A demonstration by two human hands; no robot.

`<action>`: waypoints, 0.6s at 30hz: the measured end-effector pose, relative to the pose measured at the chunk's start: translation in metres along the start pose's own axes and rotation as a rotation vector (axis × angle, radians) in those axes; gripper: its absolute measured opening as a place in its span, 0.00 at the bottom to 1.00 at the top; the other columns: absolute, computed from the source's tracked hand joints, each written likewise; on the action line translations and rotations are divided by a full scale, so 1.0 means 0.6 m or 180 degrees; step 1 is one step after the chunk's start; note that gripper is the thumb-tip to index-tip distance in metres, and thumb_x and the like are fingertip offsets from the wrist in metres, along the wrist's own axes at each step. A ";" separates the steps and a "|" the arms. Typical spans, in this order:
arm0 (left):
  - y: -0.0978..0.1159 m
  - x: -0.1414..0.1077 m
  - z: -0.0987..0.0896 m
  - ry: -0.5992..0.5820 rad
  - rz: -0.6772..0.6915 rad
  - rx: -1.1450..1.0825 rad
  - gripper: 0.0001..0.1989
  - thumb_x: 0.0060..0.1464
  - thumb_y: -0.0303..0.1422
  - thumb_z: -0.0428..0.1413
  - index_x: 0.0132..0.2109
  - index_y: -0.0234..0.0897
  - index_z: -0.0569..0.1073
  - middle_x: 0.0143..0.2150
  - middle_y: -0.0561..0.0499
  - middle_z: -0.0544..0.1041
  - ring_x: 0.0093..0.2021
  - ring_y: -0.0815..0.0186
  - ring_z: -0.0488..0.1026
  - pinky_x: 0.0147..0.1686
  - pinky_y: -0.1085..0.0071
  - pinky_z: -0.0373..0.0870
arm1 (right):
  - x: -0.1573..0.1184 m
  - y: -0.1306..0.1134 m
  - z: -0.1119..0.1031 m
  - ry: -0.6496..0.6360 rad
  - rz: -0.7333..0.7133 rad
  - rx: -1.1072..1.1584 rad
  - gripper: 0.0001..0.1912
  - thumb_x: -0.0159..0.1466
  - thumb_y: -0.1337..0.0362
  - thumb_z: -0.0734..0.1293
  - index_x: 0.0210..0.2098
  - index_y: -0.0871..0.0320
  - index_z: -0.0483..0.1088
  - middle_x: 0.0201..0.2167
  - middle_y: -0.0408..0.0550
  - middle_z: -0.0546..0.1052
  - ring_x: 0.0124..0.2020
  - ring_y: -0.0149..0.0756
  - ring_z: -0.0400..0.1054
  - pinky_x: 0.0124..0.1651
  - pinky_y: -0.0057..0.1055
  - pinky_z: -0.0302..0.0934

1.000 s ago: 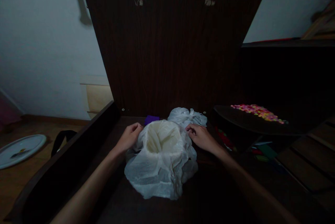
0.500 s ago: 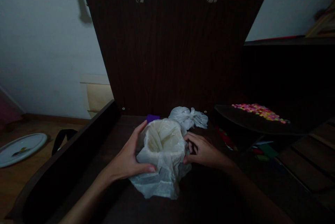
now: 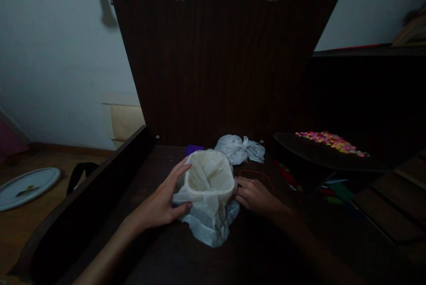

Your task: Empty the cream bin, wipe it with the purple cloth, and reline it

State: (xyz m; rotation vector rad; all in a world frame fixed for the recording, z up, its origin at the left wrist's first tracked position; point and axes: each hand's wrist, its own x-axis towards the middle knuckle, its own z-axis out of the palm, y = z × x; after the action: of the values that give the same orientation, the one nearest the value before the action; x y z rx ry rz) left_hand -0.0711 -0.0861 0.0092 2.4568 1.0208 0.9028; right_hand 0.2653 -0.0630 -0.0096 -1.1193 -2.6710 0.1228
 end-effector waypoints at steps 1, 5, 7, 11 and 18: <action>0.001 -0.001 -0.002 0.0010 0.0021 0.0002 0.45 0.57 0.30 0.63 0.74 0.42 0.48 0.78 0.32 0.47 0.77 0.44 0.51 0.70 0.41 0.58 | -0.001 0.001 -0.012 -0.0041 0.0014 0.0011 0.09 0.64 0.72 0.65 0.35 0.57 0.78 0.42 0.54 0.79 0.44 0.44 0.74 0.46 0.37 0.68; 0.008 -0.002 -0.012 0.0032 0.0185 0.0004 0.41 0.59 0.33 0.62 0.73 0.41 0.52 0.78 0.31 0.44 0.77 0.41 0.49 0.69 0.38 0.58 | 0.004 -0.006 -0.094 0.0253 0.0165 0.0213 0.15 0.59 0.78 0.61 0.35 0.57 0.77 0.41 0.52 0.79 0.44 0.43 0.74 0.49 0.37 0.67; 0.014 0.001 -0.017 0.0089 0.0328 0.0011 0.40 0.59 0.36 0.61 0.73 0.41 0.53 0.78 0.32 0.45 0.77 0.40 0.47 0.69 0.35 0.55 | 0.018 -0.022 -0.140 0.0593 -0.0010 0.0442 0.15 0.61 0.77 0.60 0.35 0.57 0.76 0.39 0.51 0.79 0.43 0.41 0.74 0.48 0.36 0.67; 0.033 0.015 -0.026 0.0297 0.0581 0.0187 0.35 0.59 0.39 0.61 0.70 0.41 0.60 0.76 0.36 0.54 0.77 0.39 0.45 0.70 0.33 0.50 | 0.073 -0.068 -0.198 0.0430 -0.0421 0.0389 0.12 0.65 0.74 0.61 0.38 0.57 0.77 0.38 0.50 0.79 0.43 0.41 0.73 0.48 0.36 0.65; 0.057 0.047 -0.021 0.0104 0.0918 0.0347 0.08 0.64 0.34 0.58 0.48 0.38 0.77 0.53 0.44 0.82 0.63 0.53 0.73 0.73 0.46 0.56 | 0.159 -0.086 -0.161 -0.0909 -0.0219 -0.0340 0.08 0.55 0.77 0.70 0.29 0.60 0.79 0.24 0.47 0.78 0.25 0.37 0.70 0.30 0.31 0.59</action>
State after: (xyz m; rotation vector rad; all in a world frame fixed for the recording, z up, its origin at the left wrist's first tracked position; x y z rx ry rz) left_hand -0.0465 -0.0885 0.0481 2.7382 0.7548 1.0002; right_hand 0.1897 -0.0330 0.1108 -1.1135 -2.9969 0.1385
